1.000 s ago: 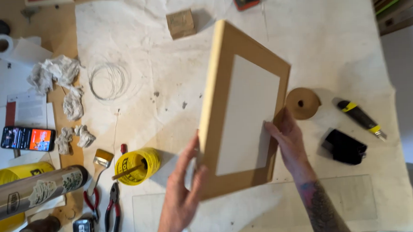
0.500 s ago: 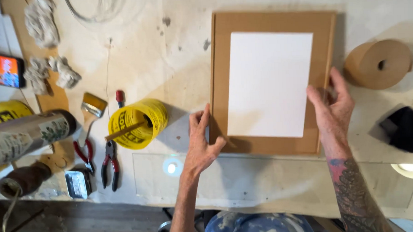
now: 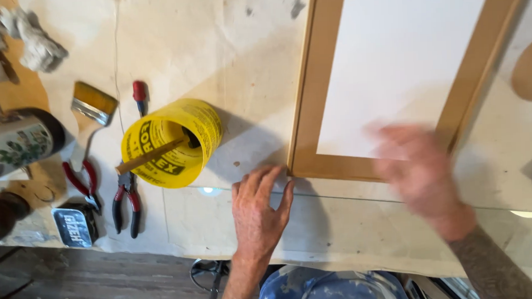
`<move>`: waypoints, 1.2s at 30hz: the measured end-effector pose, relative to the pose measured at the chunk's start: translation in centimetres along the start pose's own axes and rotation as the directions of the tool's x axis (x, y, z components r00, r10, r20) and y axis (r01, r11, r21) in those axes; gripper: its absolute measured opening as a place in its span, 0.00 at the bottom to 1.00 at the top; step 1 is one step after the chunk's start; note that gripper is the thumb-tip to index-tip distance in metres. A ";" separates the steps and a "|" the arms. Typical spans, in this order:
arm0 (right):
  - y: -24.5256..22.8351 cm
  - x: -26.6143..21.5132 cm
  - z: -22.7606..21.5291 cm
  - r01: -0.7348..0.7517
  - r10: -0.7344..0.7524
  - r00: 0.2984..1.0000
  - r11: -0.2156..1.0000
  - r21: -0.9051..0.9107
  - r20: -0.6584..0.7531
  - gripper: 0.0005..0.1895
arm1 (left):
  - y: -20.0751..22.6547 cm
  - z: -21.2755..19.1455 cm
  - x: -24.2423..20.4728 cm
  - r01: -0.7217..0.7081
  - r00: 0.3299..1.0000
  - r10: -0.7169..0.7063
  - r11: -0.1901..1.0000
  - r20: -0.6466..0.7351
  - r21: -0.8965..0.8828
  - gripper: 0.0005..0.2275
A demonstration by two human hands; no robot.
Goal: The person wipes the edges of a wooden picture frame with a black cloth, then uses a cordless drill to drive screws into the frame corners. The person also threads a metal wire through the frame for hanging.
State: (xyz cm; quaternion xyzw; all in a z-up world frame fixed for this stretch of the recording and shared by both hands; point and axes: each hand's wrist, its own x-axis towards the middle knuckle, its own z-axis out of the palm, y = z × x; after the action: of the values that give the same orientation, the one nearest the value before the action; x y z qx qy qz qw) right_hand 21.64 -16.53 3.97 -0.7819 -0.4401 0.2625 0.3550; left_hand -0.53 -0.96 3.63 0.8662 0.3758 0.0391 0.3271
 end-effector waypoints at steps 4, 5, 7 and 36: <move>-0.9 1.2 5.0 0.532 -0.383 0.841 0.716 -0.453 0.382 0.30 | 0.1 0.6 0.5 -0.034 0.988 0.031 0.999 -0.149 -0.022 0.07; -1.6 2.0 5.1 0.565 -0.400 0.822 0.660 -0.495 0.405 0.29 | 0.1 0.7 0.5 -0.012 0.986 0.006 0.999 -0.166 -0.037 0.06; -2.9 3.3 5.3 0.604 -0.416 0.795 0.600 -0.524 0.441 0.29 | -0.1 0.9 0.2 0.024 0.983 -0.034 0.998 -0.182 -0.057 0.05; -1.3 4.5 5.8 0.721 -0.523 0.682 0.358 -0.594 0.512 0.31 | -0.7 1.9 0.3 0.040 0.990 -0.061 0.985 -0.125 -0.168 0.02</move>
State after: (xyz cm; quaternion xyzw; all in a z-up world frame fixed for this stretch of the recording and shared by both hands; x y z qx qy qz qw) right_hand 18.93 -10.25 1.02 -0.5878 -0.8088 -0.0134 0.0100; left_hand -0.20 -1.44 1.67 0.8218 0.4136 0.1179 0.3737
